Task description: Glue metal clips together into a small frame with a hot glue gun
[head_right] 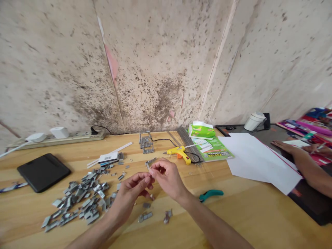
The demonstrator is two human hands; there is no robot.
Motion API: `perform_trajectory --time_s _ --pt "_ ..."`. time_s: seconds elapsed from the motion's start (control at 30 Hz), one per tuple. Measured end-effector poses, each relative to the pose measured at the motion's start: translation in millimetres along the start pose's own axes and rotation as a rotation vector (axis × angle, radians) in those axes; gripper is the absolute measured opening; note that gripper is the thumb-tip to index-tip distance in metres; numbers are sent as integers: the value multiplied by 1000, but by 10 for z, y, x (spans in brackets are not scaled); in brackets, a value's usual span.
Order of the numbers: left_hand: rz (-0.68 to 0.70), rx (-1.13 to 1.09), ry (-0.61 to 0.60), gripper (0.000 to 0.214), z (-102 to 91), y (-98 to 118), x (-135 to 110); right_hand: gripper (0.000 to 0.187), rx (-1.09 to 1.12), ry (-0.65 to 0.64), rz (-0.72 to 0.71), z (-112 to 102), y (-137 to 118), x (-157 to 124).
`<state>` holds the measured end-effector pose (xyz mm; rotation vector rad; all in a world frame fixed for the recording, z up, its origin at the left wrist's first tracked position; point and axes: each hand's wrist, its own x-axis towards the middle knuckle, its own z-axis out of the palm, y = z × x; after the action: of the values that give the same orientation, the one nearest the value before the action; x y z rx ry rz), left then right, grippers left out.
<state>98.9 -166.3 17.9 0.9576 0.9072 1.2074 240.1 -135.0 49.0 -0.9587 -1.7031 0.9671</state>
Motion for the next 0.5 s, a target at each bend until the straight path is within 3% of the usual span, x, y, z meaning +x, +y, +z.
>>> perform_trajectory --time_s 0.5 --pt "45 34 40 21 -33 -40 12 12 77 -22 84 29 18 -19"
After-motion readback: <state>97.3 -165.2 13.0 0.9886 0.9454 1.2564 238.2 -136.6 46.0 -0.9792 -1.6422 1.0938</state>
